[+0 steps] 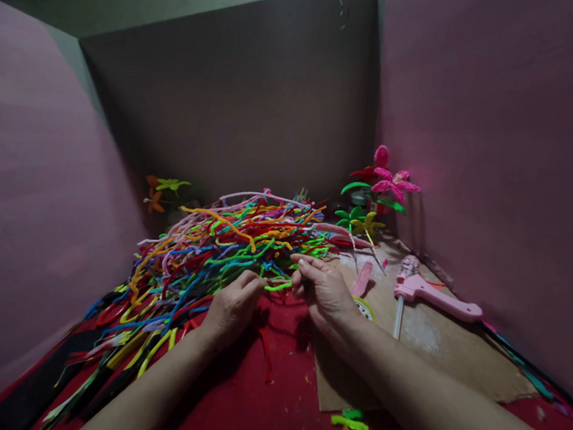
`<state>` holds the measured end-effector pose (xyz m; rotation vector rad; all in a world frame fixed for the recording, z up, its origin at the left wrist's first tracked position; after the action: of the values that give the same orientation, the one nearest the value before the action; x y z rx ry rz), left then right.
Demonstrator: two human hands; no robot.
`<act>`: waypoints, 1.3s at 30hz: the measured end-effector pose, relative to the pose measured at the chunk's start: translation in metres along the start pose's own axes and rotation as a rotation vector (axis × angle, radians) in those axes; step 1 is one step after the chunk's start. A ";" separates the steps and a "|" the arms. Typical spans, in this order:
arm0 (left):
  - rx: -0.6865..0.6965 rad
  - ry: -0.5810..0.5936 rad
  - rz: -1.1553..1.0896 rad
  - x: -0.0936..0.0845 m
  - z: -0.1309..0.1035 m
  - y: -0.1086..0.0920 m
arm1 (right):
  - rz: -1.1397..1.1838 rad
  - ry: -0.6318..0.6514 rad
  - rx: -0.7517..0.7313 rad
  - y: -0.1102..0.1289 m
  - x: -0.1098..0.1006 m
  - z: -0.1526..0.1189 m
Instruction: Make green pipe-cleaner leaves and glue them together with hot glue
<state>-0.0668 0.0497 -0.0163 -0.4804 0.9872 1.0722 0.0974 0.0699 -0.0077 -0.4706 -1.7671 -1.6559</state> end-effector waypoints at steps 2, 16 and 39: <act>0.007 0.014 0.034 -0.001 0.001 0.001 | -0.007 -0.014 -0.023 0.004 0.000 0.000; 0.054 -0.046 -0.039 -0.012 -0.004 0.004 | 0.113 0.167 0.002 0.010 0.003 0.003; 0.253 0.236 -0.261 -0.012 -0.019 -0.079 | 0.164 -0.038 -0.113 0.053 -0.006 0.009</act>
<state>-0.0058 -0.0048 -0.0249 -0.5189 1.2127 0.6559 0.1349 0.0865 0.0270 -0.6839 -1.6218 -1.6458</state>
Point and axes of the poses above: each hand's wrist, its own z-axis towards the middle knuckle, its own x-axis out of the palm, y = z × x, the point moved 3 cm from there along z, towards the middle knuckle, and after that the axes turned 1 degree about x, right-handed, at the moved point
